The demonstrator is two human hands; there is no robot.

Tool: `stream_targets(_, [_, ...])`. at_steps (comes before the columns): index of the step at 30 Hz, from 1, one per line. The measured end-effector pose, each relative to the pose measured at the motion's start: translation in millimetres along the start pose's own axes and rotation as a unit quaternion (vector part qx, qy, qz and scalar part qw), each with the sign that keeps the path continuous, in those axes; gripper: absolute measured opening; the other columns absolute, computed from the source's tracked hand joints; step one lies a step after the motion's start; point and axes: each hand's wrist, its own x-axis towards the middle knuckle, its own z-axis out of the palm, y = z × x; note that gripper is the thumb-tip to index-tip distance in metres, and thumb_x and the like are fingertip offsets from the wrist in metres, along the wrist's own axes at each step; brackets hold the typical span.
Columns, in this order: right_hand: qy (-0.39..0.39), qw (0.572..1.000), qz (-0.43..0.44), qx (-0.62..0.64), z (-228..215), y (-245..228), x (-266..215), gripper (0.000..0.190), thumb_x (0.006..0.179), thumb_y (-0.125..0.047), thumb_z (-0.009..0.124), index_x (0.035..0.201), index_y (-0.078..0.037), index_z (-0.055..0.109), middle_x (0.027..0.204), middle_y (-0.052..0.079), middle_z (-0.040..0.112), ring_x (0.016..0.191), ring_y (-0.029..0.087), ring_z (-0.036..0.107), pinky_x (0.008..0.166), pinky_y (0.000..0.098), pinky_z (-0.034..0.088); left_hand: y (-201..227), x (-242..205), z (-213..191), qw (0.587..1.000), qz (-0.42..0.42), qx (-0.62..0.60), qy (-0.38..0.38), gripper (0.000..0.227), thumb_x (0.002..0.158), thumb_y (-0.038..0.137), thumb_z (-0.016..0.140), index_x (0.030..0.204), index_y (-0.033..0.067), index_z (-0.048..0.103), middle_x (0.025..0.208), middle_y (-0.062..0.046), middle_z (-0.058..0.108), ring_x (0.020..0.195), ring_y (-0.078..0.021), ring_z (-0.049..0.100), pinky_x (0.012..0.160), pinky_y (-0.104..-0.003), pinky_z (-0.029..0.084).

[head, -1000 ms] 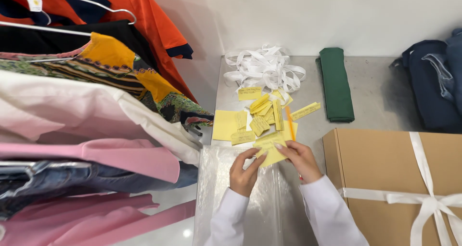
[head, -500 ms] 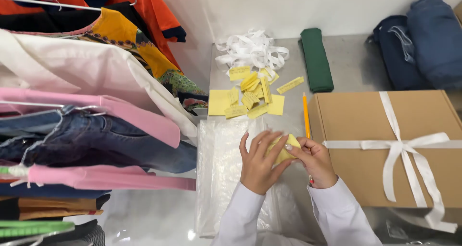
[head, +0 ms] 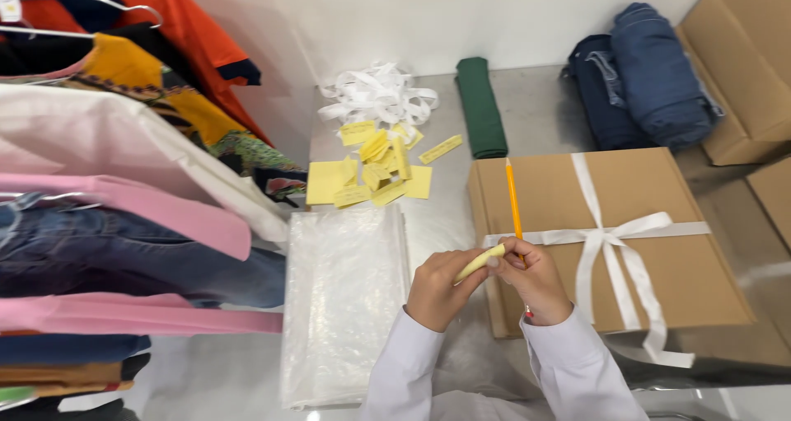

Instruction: Tying a ribbon on a box, writing a label, and preparing plastic packaging

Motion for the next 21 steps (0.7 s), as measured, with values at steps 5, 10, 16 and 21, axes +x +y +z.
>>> stream_targets(5, [0.014, 1.0, -0.013, -0.019, -50, -25, -3, 0.012, 0.091, -0.011, 0.073, 0.085, -0.001, 0.069, 0.069, -0.006, 0.025, 0.06, 0.004, 0.038, 0.056, 0.0206, 0.044, 25, 20, 35, 0.981, -0.136, -0.138, -0.018, 0.016, 0.081, 0.014, 0.087, 0.094, 0.0082, 0.079, 0.066, -0.005, 0.074, 0.049, -0.014, 0.065, 0.049, -0.025, 0.051])
stream_targets(10, [0.059, 0.997, -0.035, -0.017, -63, -89, -19, 0.031, 0.102, -0.024, 0.061, 0.103, 0.005, 0.071, 0.062, -0.002, 0.032, 0.06, 0.006, 0.033, 0.058, 0.0225, 0.04, 40, 30, 74, 0.951, -0.23, -0.2, -0.055, 0.019, 0.084, 0.019, 0.086, 0.081, 0.0037, 0.076, 0.052, -0.006, 0.067, 0.038, -0.01, 0.053, 0.041, -0.02, 0.042])
stream_targets(16, [0.018, 0.996, -0.07, -0.05, -124, -69, -9, 0.022, 0.088, -0.012, 0.073, 0.102, 0.004, 0.078, 0.06, 0.005, 0.044, 0.061, 0.01, 0.042, 0.059, 0.0258, 0.044, 42, 35, 128, 0.931, -0.264, -0.222, -0.122, 0.027, 0.083, 0.027, 0.085, 0.069, 0.0084, 0.071, 0.042, -0.003, 0.058, 0.034, -0.0085, 0.046, 0.039, -0.019, 0.035])
stream_targets(21, [0.05, 0.994, -0.085, -0.043, -163, -68, -7, 0.014, 0.092, -0.008, 0.069, 0.082, 0.0, 0.073, 0.062, 0.001, 0.039, 0.064, 0.007, 0.038, 0.06, 0.0223, 0.039, 55, 44, 150, 0.928, -0.257, -0.25, -0.1, 0.018, 0.086, 0.016, 0.08, 0.101, 0.0069, 0.077, 0.065, -0.009, 0.071, 0.058, -0.0091, 0.059, 0.053, -0.019, 0.05])
